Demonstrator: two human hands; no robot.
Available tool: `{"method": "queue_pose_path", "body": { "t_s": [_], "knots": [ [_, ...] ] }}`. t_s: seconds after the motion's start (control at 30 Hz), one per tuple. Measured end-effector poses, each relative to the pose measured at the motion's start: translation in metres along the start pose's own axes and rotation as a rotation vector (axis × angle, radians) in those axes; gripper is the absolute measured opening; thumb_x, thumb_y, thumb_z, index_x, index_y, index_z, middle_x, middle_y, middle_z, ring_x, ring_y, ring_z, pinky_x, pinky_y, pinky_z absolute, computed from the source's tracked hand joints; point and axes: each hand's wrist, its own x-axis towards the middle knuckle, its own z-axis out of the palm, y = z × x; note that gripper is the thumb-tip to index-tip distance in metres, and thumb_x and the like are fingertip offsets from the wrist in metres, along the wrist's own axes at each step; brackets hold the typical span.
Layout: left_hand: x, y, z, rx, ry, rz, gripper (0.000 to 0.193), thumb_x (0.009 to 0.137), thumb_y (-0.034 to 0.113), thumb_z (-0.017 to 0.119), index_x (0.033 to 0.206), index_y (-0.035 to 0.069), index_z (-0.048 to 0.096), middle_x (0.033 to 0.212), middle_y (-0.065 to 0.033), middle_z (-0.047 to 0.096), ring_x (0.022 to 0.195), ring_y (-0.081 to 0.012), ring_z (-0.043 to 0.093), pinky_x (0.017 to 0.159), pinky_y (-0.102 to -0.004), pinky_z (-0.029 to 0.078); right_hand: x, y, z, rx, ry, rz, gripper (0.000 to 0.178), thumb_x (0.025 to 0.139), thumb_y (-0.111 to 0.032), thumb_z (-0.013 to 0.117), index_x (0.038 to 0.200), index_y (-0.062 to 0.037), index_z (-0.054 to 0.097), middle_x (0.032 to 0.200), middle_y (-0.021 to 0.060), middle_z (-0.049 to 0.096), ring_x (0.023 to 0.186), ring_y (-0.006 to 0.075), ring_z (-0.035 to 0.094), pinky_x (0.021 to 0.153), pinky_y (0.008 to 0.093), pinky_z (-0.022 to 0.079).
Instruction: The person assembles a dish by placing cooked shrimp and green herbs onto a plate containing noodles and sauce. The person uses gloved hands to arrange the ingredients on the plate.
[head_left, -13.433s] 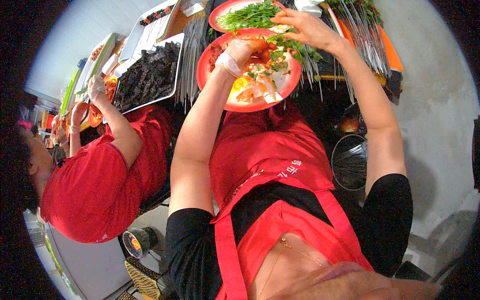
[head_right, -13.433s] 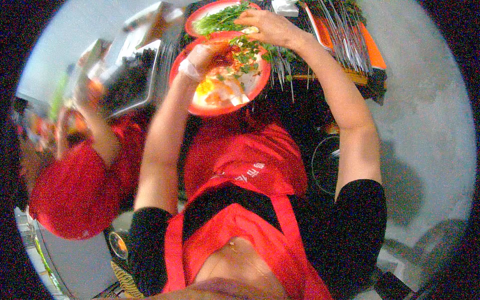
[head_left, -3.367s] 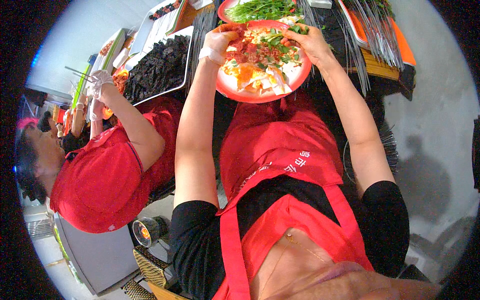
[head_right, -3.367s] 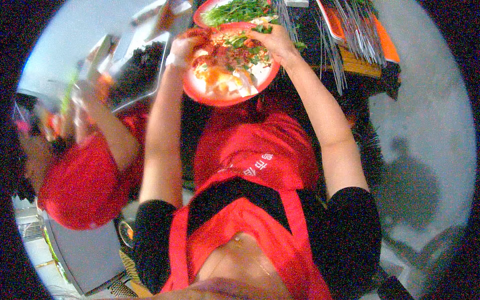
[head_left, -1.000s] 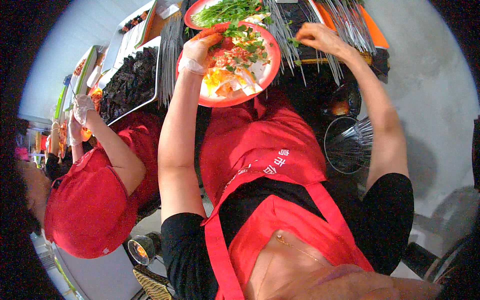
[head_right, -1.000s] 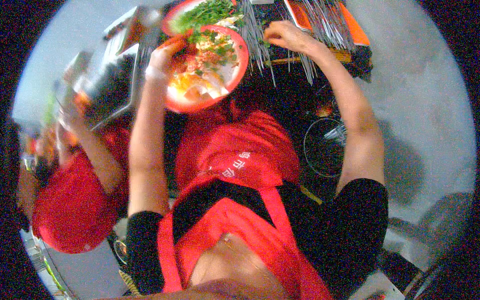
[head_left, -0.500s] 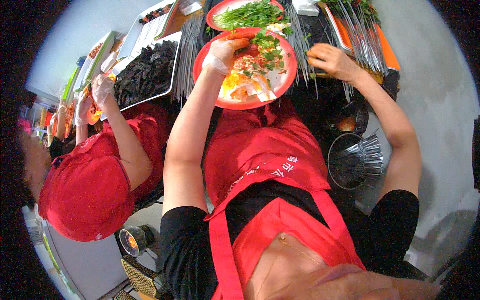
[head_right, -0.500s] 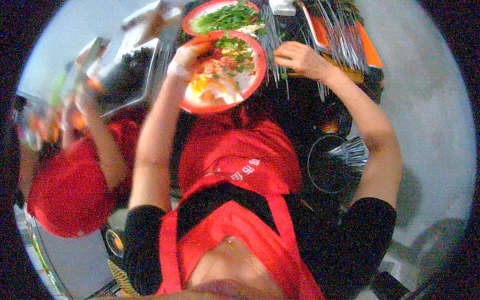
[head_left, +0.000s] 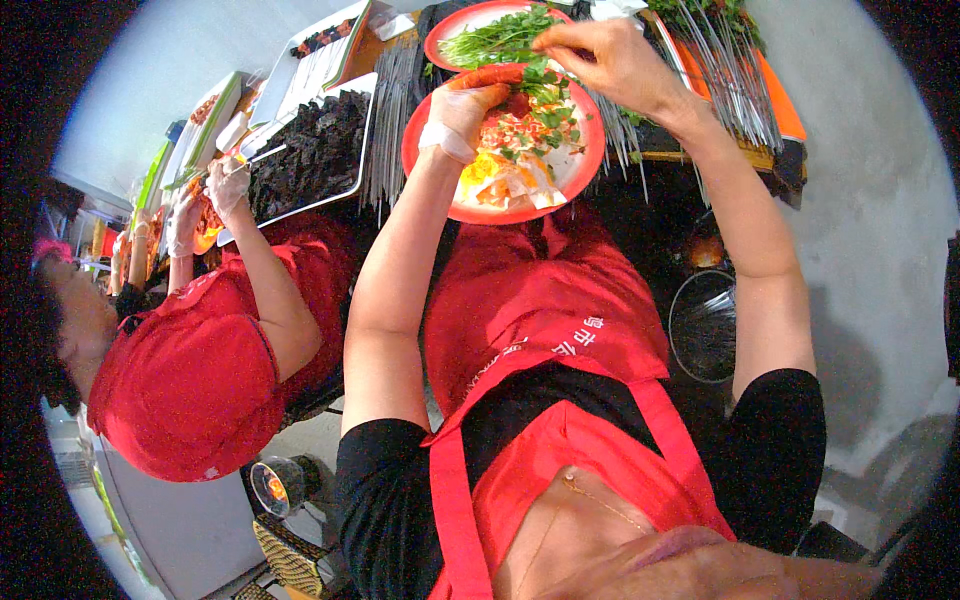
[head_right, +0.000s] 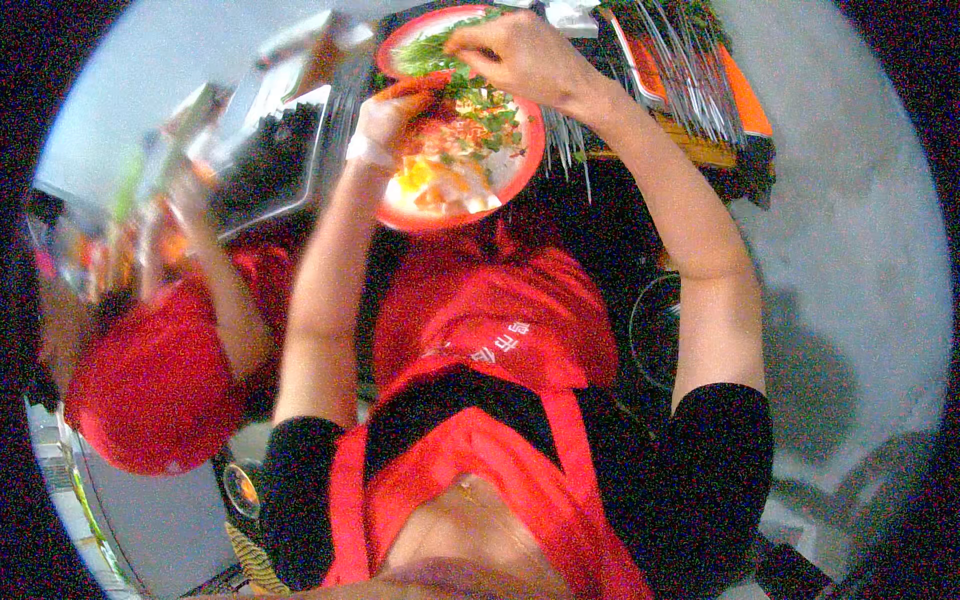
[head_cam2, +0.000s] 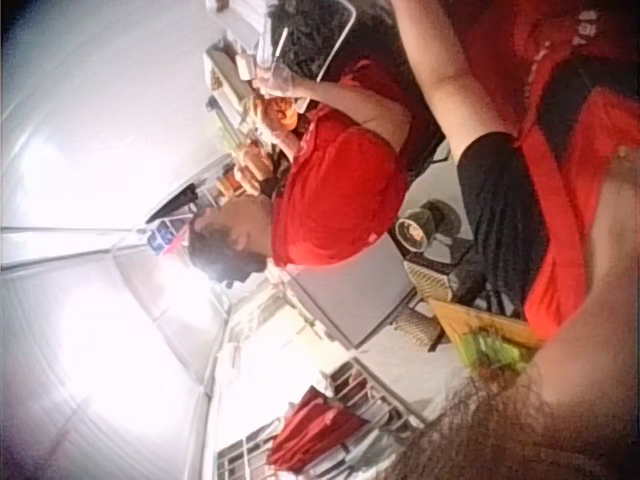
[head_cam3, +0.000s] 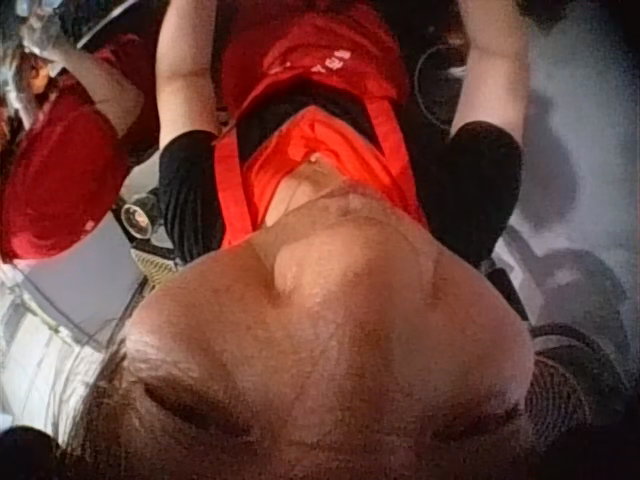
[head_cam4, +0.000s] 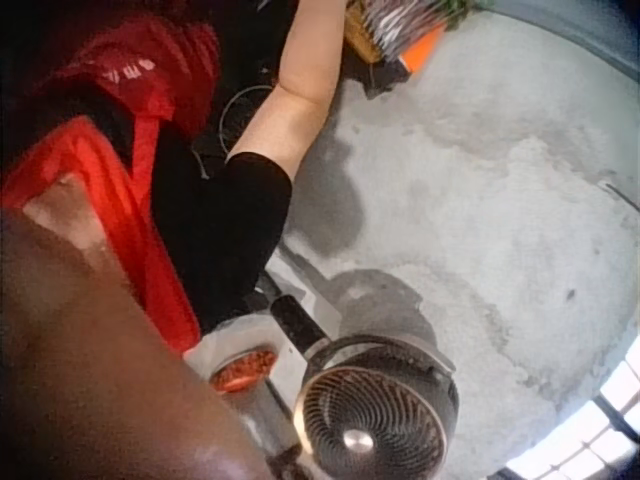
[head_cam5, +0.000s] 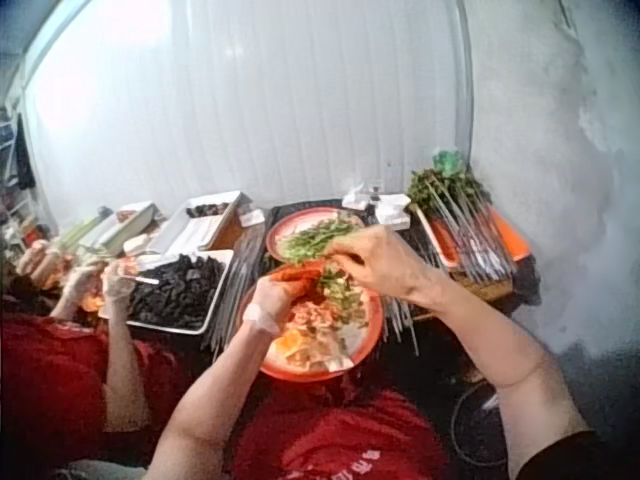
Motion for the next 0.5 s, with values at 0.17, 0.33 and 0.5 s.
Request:
{"method": "queue_pose_path", "body": {
  "t_s": [0.17,0.33,0.5],
  "knots": [
    [-0.007,0.005,0.000,-0.013,-0.005,0.023,0.022,0.078,-0.001,0.052,0.099,-0.005,0.059,0.090,-0.0130,0.062,0.074,-0.0219,0.062,0.068,-0.0307,0.051,-0.022,0.016,0.017,-0.062,-0.055,0.046,0.015,0.079,-0.013,0.052,0.089,-0.0052,0.060,0.081,0.0113,0.062,0.074,0.0281,0.060,0.066,0.0358,0.048],
    [-0.006,0.001,-0.005,-0.064,-0.032,-0.036,0.023,0.079,-0.001,0.052,0.101,-0.006,0.057,0.094,-0.0139,0.061,0.078,-0.0225,0.061,0.070,-0.0315,0.051,-0.028,0.020,0.022,-0.032,-0.022,0.013,0.015,0.079,-0.014,0.052,0.090,-0.0063,0.061,0.081,0.0112,0.062,0.074,0.0285,0.060,0.067,0.0372,0.048],
    [-0.001,-0.002,-0.007,-0.130,-0.069,-0.046,0.023,0.080,-0.001,0.051,0.102,-0.005,0.057,0.094,-0.0139,0.061,0.079,-0.0221,0.061,0.072,-0.0316,0.051,-0.033,0.024,0.027,0.011,-0.026,0.009,0.018,0.078,-0.014,0.053,0.092,-0.0055,0.061,0.081,0.0122,0.062,0.075,0.0283,0.060,0.067,0.0369,0.048]
  ]
}}
